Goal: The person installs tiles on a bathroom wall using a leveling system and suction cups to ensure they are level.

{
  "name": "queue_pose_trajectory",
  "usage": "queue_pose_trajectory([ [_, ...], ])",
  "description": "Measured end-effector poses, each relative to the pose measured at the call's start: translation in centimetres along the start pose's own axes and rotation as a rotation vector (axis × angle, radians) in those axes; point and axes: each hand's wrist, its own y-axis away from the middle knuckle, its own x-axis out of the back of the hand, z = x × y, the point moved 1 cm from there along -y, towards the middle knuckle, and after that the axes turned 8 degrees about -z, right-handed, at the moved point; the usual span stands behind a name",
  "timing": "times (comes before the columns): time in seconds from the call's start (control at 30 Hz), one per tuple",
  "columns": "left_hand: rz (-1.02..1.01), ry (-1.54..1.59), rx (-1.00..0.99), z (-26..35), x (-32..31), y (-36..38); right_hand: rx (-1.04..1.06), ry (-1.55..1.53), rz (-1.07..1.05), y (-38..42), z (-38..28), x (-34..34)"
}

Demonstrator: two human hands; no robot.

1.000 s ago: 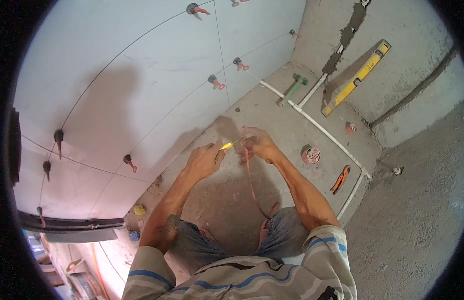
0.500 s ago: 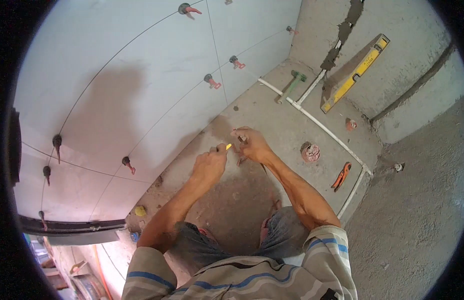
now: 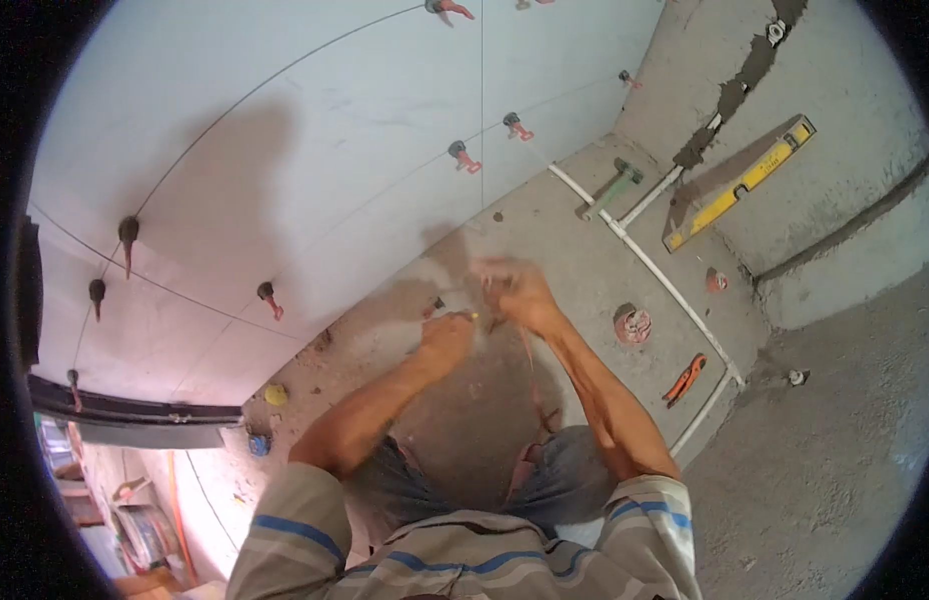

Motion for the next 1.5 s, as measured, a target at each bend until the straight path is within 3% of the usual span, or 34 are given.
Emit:
queue_pose_trajectory([
  [0.03, -0.011, 0.004, -0.014, -0.6, -0.7, 0.1, 0.040, 0.076, 0.075, 0.1, 0.0, 0.7],
  [0.1, -0.165, -0.008, 0.144, -2.8, 0.0, -1.1, 0.110, 0.149, 0.193, 0.3, 0.3, 2.3],
  [0.17, -0.096, 0.003, 0.169, -3.7, 0.3, -1.1, 0.144, 0.467, 0.234, 0.9, 3.0, 2.6],
  [0.2, -0.023, 0.031, 0.197, -3.9, 0.7, -0.8, 0.143, 0.462, 0.231, 0.8, 3.7, 2.6],
  [0.27, -0.037, 0.081, 0.223, -4.3, 1.3, -0.8, -0.113, 0.028, 0.254, 0.8, 5.7, 3.0],
  [0.47, 0.007, 0.196, 0.221, -4.1, 3.9, -0.2, -0.146, -0.263, 0.224, 1.1, 7.2, 5.1],
  [0.63, 0.055, 0.367, 0.039, -3.1, 6.6, 0.6, -0.150, -0.205, 0.185, 1.7, 4.4, 5.2],
  [0.7, 0.210, 0.369, -0.124, -2.4, 7.3, 1.1, -0.178, -0.232, 0.151, 1.8, 3.3, 4.8],
  [0.8, 0.258, 0.201, -0.185, -1.9, 6.9, 1.2, -0.015, -0.094, 0.113, 1.2, 2.0, 3.8],
  [0.9, 0.230, 0.137, -0.183, -1.5, 6.6, 0.9, -0.075, -0.001, 0.038, 1.2, 1.8, 3.2],
  [0.97, 0.205, 0.125, -0.176, -1.0, 6.3, 0.9, 0.076, 0.207, 0.029, 0.8, 1.7, 3.0],
  [1.1, 0.163, 0.068, -0.162, -0.5, 6.1, 0.8, -0.049, 0.140, 0.017, 1.3, -0.4, 2.7],
  [1.3, 0.124, -0.078, -0.111, 1.4, 5.7, 1.0, 0.084, 0.293, 0.022, 1.1, 0.2, 2.2],
  [1.5, 0.142, -0.170, -0.048, 3.3, 4.2, 1.5, -0.092, 0.165, 0.096, 1.2, 0.1, 1.0],
])
